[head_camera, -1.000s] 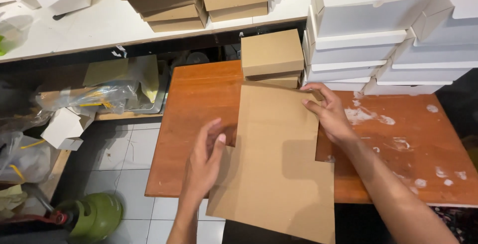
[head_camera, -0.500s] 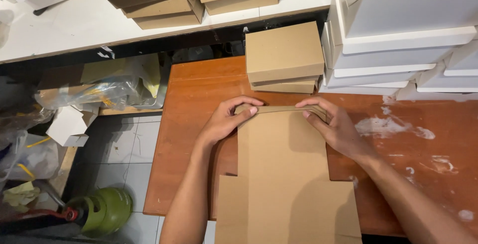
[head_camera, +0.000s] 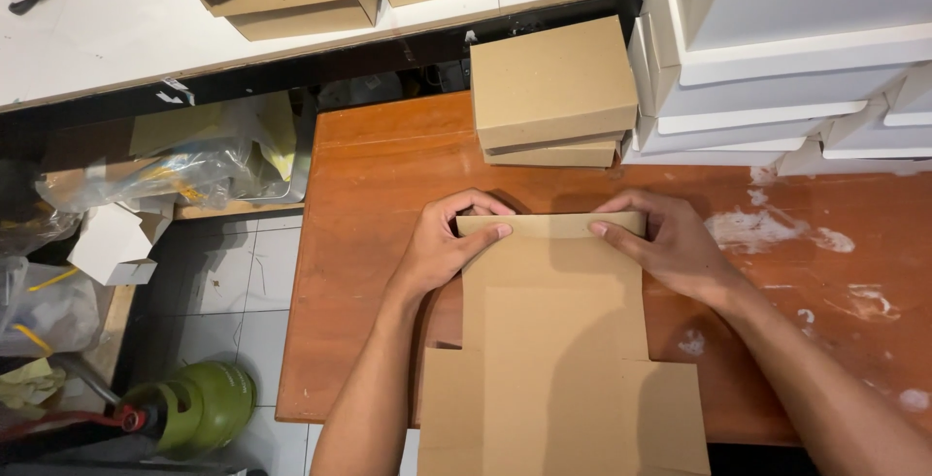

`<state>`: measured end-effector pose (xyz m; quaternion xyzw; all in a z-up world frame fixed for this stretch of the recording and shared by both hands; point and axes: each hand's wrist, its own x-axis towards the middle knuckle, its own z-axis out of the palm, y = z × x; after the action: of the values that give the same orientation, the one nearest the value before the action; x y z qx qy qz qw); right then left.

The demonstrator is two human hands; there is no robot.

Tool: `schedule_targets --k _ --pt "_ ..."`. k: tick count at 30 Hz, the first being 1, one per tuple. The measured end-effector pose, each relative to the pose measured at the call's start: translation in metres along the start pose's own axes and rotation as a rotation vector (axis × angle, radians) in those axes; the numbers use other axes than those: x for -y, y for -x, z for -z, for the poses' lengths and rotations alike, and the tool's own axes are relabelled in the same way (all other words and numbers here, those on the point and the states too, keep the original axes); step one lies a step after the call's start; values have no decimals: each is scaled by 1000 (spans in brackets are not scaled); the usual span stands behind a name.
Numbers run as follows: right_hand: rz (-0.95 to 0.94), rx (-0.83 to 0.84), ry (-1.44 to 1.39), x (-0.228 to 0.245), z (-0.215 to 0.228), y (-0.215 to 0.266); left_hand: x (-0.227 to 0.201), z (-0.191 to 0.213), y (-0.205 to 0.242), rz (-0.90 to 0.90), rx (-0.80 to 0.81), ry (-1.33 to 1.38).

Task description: The person folds flat cardboard pieces into small rectangular boxes by hand. They fold the side flaps, tuck the tabs, and close the lids, then stack the finished boxes on the table.

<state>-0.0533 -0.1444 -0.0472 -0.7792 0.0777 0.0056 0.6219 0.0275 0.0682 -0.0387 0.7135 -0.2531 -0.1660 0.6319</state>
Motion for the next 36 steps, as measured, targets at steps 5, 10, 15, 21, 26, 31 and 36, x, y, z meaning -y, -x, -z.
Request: schedule_targets --k 5,10,15,21,26,31,36 --pt "61 1 -18 2 5 2 -4 -3 1 -2 32 -14" --pt "98 38 100 -3 5 -1 7 -3 -1 -47 39 -87" --pt "200 111 310 14 11 9 9 -5 2 -91 121 -106" --pt "88 165 416 4 12 7 -6 -6 3 -209 228 -295" --pt "427 173 336 -7 1 3 -15 -8 1 -380 265 -453" --pt "601 38 424 2 -4 4 -5 -5 4 -382 248 -432" --pt "456 48 383 -13 -5 1 -7 -10 4 -390 242 -439"
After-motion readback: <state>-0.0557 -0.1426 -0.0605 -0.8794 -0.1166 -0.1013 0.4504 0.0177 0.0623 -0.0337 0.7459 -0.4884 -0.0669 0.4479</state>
